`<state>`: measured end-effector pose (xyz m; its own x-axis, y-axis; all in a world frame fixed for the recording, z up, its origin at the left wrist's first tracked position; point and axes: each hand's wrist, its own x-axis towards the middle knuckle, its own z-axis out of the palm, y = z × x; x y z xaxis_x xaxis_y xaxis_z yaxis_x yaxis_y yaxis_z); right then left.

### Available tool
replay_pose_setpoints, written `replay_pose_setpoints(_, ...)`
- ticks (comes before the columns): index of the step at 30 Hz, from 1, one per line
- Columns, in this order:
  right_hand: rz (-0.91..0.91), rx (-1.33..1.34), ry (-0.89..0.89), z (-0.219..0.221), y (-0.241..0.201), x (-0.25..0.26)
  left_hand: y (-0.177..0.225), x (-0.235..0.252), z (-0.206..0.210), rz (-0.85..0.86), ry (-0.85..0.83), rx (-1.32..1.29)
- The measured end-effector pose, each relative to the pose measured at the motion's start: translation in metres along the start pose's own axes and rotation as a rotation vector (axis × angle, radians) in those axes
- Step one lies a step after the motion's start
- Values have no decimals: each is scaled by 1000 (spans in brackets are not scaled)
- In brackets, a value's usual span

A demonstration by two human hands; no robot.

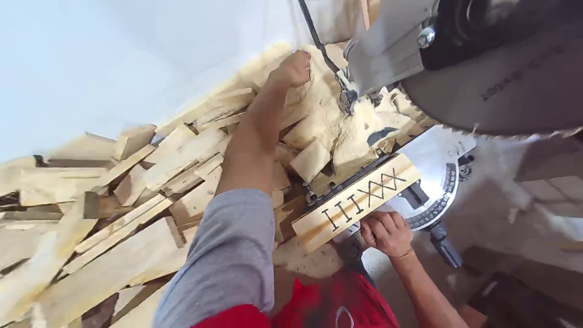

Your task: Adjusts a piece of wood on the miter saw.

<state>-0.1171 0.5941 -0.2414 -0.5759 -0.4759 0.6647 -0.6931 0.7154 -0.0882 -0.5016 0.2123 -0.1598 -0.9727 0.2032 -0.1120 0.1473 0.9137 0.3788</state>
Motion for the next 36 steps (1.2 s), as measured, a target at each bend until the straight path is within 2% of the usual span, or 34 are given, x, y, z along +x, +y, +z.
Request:
replay_pose_setpoints(6, -5, -5, 20, 0, -2, 2, 20, 24, 10, -304, 16, 26)
replay_pose_setpoints(11, -24, -19, 19, -1, 1, 4, 26, 37, 6, -393, -17, 32)
replay_pose_setpoints(20, -22, -10, 14, -1, -1, 6, 19, 29, 10, -388, -47, 17)
replay_pose_setpoints(26, -26, -26, 22, -2, 1, 6, 12, 7, 3, -210, -78, 85)
replay_pose_setpoints(29, -23, -26, 20, -1, -1, 5, 0, 4, -2, -117, -163, 205)
replay_pose_setpoints(32, -28, -27, 23, -2, 1, 4, -8, 5, -5, -151, -216, 200)
replay_pose_setpoints(36, -29, -29, 21, -2, 1, 4, -22, 5, 9, -208, -161, 162)
